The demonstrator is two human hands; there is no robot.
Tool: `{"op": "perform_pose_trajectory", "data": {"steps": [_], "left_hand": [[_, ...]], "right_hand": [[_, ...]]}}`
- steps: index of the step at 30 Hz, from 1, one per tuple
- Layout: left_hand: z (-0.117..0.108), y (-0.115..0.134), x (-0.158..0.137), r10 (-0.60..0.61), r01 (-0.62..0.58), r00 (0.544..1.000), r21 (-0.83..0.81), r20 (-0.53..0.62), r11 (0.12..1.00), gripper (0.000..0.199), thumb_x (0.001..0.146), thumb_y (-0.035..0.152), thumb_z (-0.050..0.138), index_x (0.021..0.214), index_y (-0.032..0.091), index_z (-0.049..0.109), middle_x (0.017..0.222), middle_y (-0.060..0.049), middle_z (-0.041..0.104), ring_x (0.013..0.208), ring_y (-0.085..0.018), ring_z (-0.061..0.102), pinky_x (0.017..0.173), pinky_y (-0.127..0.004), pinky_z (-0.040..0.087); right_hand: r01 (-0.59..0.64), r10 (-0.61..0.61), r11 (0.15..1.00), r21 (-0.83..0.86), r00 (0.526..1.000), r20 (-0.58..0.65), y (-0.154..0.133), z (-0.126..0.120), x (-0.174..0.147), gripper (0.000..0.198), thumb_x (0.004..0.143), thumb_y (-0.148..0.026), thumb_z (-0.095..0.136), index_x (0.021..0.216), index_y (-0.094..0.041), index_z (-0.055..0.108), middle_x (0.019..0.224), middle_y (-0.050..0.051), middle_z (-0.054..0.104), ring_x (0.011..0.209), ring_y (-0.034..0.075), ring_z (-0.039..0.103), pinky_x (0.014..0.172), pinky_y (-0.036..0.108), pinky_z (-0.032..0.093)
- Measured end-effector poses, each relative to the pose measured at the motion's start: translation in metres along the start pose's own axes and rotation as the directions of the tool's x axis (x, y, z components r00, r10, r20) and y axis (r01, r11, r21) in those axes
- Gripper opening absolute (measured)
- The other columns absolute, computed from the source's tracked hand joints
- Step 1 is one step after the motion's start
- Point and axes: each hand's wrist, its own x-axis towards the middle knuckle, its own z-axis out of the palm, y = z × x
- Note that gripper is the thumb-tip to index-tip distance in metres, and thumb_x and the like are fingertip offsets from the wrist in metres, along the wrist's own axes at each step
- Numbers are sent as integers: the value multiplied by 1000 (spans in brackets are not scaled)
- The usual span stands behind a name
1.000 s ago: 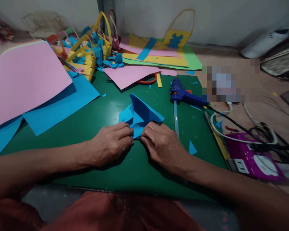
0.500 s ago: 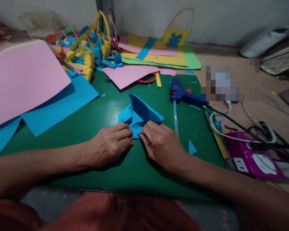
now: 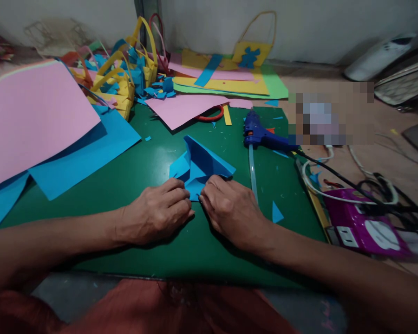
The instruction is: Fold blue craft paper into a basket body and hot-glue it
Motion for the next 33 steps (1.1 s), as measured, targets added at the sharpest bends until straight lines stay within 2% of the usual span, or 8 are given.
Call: {"op": "perform_pose_trajectory", "data": {"steps": [7,15,19,26,33], "left_hand": [[-1,2,2,15,-18,999,57,41,998,15,86,22,51,88,9,60,81,-9,63,84,-20,55,71,-32,52],[0,4,2,-7,-5,990,85,142,996,20,90,26,46,86,12,60,83,-9,59,87,-20,52,75,-34,51],[1,5,2,-17,3,983,77,183,997,22,90,30,46,86,12,59,83,-8,57,86,-20,51,76,-35,50],[-3,12,3,-23,14,981,50,192,999,41,85,47,48,80,9,62,84,-10,56,87,-25,48,75,-38,49],[-6,15,3,-52,39,975,66,216,997,57,78,60,49,84,6,63,88,-13,54,86,-28,49,73,-42,50]], "right_hand": [[3,-3,1000,-23,1000,0,-1,0,0,16,82,-13,45,71,-15,56,71,5,54,60,16,43,58,32,26],[5,-5,1000,-20,1000,2,0,2,1,15,82,-13,45,72,-16,56,71,5,54,61,16,45,58,31,27],[6,-6,1000,-12,999,-36,1,2,1,17,83,-12,44,70,-16,56,68,4,53,59,15,44,57,31,27],[18,-15,999,33,997,-80,5,1,3,24,86,-15,40,67,-17,54,65,3,52,57,14,43,55,29,28],[20,-9,992,125,996,-87,10,1,2,23,88,-15,41,68,-17,53,65,1,53,56,13,43,55,27,29]]}}
